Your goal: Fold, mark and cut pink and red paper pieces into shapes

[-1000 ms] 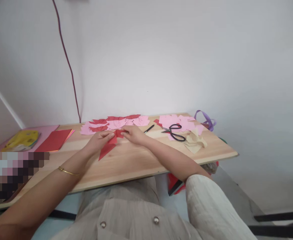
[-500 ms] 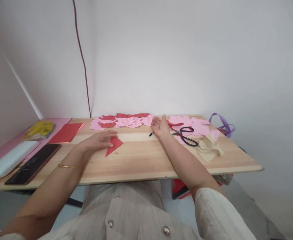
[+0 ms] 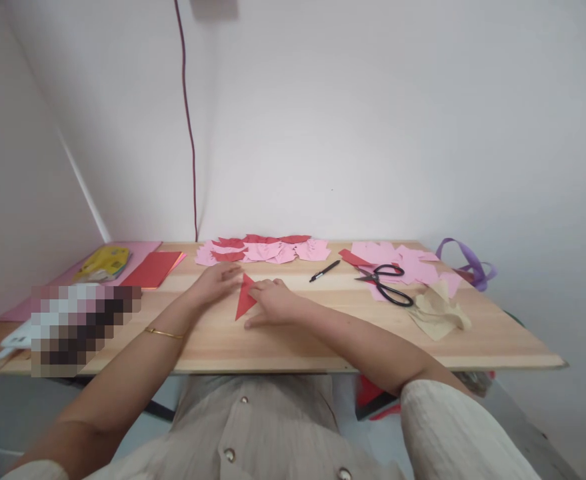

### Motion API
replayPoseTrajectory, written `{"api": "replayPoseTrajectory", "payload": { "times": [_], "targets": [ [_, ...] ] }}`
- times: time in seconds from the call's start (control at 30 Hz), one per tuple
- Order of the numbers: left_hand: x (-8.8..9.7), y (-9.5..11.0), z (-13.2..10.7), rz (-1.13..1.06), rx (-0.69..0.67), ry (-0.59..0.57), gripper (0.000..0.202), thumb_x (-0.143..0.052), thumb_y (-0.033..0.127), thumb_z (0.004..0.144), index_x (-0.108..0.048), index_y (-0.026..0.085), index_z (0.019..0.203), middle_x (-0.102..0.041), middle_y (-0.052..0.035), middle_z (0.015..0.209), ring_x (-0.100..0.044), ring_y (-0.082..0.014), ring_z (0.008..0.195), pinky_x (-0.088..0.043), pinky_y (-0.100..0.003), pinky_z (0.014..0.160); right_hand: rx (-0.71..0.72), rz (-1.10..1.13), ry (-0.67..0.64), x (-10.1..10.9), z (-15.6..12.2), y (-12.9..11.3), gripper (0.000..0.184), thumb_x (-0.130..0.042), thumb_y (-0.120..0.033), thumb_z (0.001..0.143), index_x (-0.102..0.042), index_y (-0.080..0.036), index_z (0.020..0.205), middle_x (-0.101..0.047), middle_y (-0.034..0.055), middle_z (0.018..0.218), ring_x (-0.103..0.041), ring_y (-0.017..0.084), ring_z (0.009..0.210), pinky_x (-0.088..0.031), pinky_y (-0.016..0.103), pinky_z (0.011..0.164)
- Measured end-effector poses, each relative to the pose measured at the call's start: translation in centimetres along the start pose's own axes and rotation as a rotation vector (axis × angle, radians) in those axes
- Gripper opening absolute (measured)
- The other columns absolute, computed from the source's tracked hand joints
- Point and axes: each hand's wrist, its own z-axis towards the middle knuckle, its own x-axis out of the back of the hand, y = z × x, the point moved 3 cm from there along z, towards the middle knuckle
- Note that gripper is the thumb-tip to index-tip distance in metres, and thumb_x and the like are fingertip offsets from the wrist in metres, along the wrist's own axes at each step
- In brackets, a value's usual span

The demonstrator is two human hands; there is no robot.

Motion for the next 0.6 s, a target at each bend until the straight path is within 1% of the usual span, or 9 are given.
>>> {"api": "replayPoseTrajectory", "payload": {
  "times": [0.07, 0.13, 0.17, 0.23, 0.37, 0.47, 0.5, 0.53, 0.6],
  "targets": [
    [0.6, -0.7, 0.1, -0.058, 0.105, 0.102, 0.038, -0.061, 0.045, 0.076, -0.068, 0.017, 0.101, -0.07, -0.0111, 0.101, -0.064, -0.0235, 0.091, -0.05, -0.038, 0.083, -0.029, -0.122, -0.084, -0.3, -0.1, -1.4, 0.069, -0.064, -0.064, 0.069, -0.058, -0.016, 0.119, -0.057, 0.019, 0.121, -0.051, 0.035, 0.113, -0.028, 0.056, 0.101],
    [1.0, -1.0, 0.2, -0.117, 0.149, 0.163, 0.033, -0.059, 0.045, 0.077, -0.069, 0.018, 0.093, -0.071, -0.0087, 0.09, -0.064, -0.0225, 0.084, -0.05, -0.038, 0.079, -0.038, -0.199, -0.109, -0.6, -0.3, -2.9, 0.076, -0.065, -0.068, 0.064, -0.058, -0.016, 0.118, -0.058, 0.0196, 0.114, -0.051, 0.037, 0.111, -0.024, 0.06, 0.101],
    [1.1, -1.0, 0.3, -0.152, 0.157, 0.188, 0.031, -0.058, 0.044, 0.077, -0.069, 0.018, 0.09, -0.071, -0.0078, 0.087, -0.064, -0.0222, 0.082, -0.05, -0.037, 0.078, -0.029, -0.219, -0.088, -0.7, -0.4, -3.7, 0.079, -0.065, -0.07, 0.063, -0.057, -0.015, 0.119, -0.058, 0.02, 0.113, -0.05, 0.037, 0.111, -0.024, 0.06, 0.101],
    [1.1, -0.8, 0.3, -0.221, 0.176, 0.233, 0.03, -0.059, 0.044, 0.076, -0.069, 0.018, 0.086, -0.071, -0.0071, 0.085, -0.063, -0.0217, 0.081, -0.049, -0.036, 0.078, 0.01, -0.21, -0.063, -1.0, -0.7, -5.0, 0.084, -0.064, -0.072, 0.061, -0.055, -0.014, 0.121, -0.057, 0.0202, 0.113, -0.048, 0.038, 0.111, -0.028, 0.057, 0.098],
    [1.0, -0.7, 0.2, -0.319, 0.219, 0.311, 0.03, -0.059, 0.045, 0.075, -0.068, 0.017, 0.08, -0.069, -0.0051, 0.078, -0.06, -0.0188, 0.075, -0.048, -0.032, 0.072, 0.162, -0.138, -0.052, -1.6, -0.9, -6.7, 0.08, -0.06, -0.075, 0.062, -0.057, -0.019, 0.119, -0.056, 0.0163, 0.111, -0.048, 0.034, 0.105, -0.031, 0.054, 0.094],
    [0.7, -0.6, 0.2, -0.347, 0.229, 0.309, 0.03, -0.059, 0.046, 0.076, -0.066, 0.017, 0.073, -0.064, -0.0017, 0.067, -0.056, -0.0155, 0.067, -0.044, -0.028, 0.066, 0.242, -0.135, -0.004, -2.1, -1.1, -7.5, 0.083, -0.059, -0.073, 0.064, -0.053, -0.02, 0.127, -0.056, 0.0164, 0.11, -0.046, 0.033, 0.103, -0.03, 0.053, 0.093],
    [0.6, -0.6, 0.1, -0.35, 0.231, 0.301, 0.03, -0.059, 0.046, 0.076, -0.065, 0.017, 0.072, -0.062, -0.0008, 0.065, -0.055, -0.0147, 0.065, -0.043, -0.027, 0.064, 0.258, -0.134, 0.015, -2.3, -1.2, -7.7, 0.079, -0.059, -0.07, 0.066, -0.053, -0.02, 0.127, -0.056, 0.0161, 0.109, -0.047, 0.033, 0.102, -0.03, 0.053, 0.093],
    [0.5, -0.5, 0.1, -0.352, 0.233, 0.292, 0.03, -0.059, 0.046, 0.076, -0.065, 0.017, 0.071, -0.06, -0.0002, 0.063, -0.054, -0.0142, 0.063, -0.042, -0.027, 0.063, 0.269, -0.127, 0.034, -2.5, -1.3, -8.0, 0.072, -0.06, -0.065, 0.069, -0.055, -0.021, 0.125, -0.057, 0.015, 0.107, -0.047, 0.031, 0.101, -0.03, 0.052, 0.093],
    [0.4, -0.4, 0.1, -0.364, 0.238, 0.273, 0.031, -0.06, 0.047, 0.076, -0.065, 0.017, 0.071, -0.059, 0.0004, 0.062, -0.052, -0.0136, 0.062, -0.041, -0.026, 0.062, 0.292, -0.069, 0.068, -3.0, -1.4, -8.5, 0.048, -0.059, -0.052, 0.076, -0.062, -0.024, 0.115, -0.06, 0.0114, 0.101, -0.05, 0.027, 0.096, -0.031, 0.049, 0.092]
  ]
}}
